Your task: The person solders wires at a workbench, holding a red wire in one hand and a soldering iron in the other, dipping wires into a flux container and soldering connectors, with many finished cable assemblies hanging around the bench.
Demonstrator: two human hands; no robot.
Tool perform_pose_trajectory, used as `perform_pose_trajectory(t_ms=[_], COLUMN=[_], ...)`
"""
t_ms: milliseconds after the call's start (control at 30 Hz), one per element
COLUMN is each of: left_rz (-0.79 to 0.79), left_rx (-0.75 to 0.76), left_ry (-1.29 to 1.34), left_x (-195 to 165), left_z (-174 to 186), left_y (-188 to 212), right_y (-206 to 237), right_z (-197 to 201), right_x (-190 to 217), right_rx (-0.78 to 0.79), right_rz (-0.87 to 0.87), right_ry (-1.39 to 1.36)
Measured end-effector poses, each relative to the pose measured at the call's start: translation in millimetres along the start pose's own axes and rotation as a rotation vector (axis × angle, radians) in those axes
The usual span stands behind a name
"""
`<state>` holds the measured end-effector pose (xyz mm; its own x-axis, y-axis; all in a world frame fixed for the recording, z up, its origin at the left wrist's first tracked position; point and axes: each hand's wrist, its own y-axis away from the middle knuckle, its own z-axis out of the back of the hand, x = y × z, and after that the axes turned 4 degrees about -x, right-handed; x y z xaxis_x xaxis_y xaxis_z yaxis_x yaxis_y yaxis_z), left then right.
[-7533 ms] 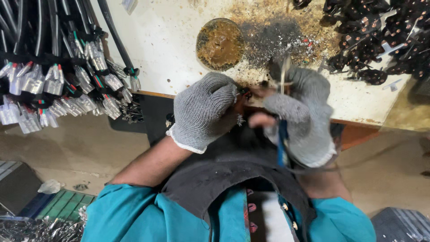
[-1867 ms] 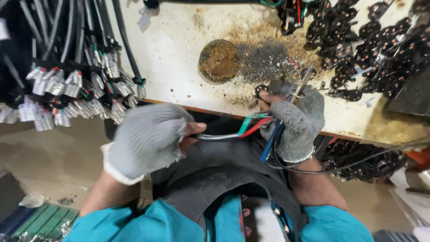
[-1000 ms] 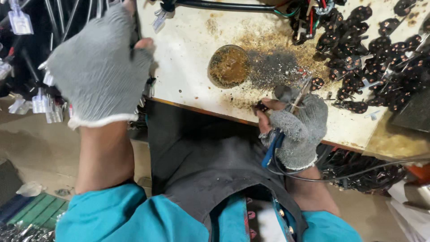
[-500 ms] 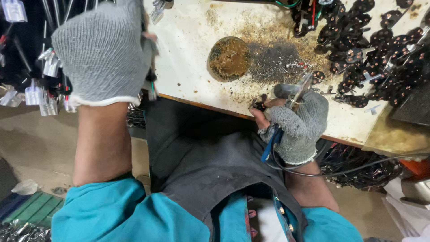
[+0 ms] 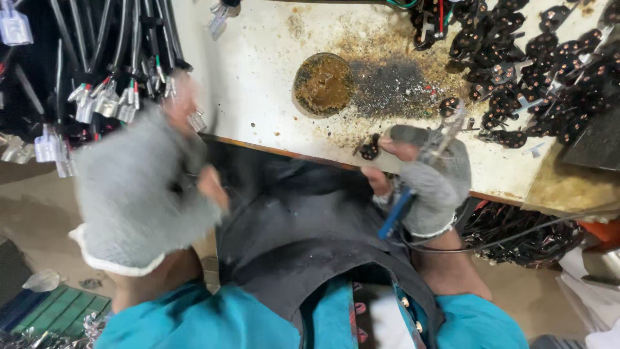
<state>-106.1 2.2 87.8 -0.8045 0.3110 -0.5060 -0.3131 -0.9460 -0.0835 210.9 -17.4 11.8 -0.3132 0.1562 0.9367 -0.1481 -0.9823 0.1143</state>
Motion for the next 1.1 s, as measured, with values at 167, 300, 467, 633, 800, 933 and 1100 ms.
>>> perform_pose_trajectory(t_ms=[167, 300, 467, 633, 800, 933, 1100], left_rz=[-0.261, -0.253, -0.211, -0.132, 0.071, 0.037, 0.076], left_rx=[0.398, 0.454, 0.663, 0.662, 0.435, 0.332, 0.241], left_ry=[0.423, 0.425, 0.404, 0.564, 0.874, 0.934, 0.922], left_x=[-5.2, -15.1, -7.3, -14.7, -33.5, -39.7, -43.5], left_z=[-48.1, -67.6, -67.7, -82.1, -100.9, -111.9, -122.2], left_y=[8.1, 1.3, -6.5, -8.1, -12.9, -9.9, 3.7], right_y=[29.0, 39.4, 48.7, 41.8, 42.3, 49.5, 33.9], right_z=[10.7, 10.9, 18.7, 12.2, 10.4, 9.5, 10.6], right_x=[-6.9, -24.5, -6.5, 17.6, -0.4, -23.8, 7.0], right_rx=[0.144, 0.174, 0.258, 0.329, 0.309, 0.200, 0.220], right_rz=[-0.007, -0.035, -0.102, -0.134, -0.073, 0.041, -0.018], right_ry=[-0.073, -0.157, -0.104, 0.015, -0.049, 0.010, -0.104])
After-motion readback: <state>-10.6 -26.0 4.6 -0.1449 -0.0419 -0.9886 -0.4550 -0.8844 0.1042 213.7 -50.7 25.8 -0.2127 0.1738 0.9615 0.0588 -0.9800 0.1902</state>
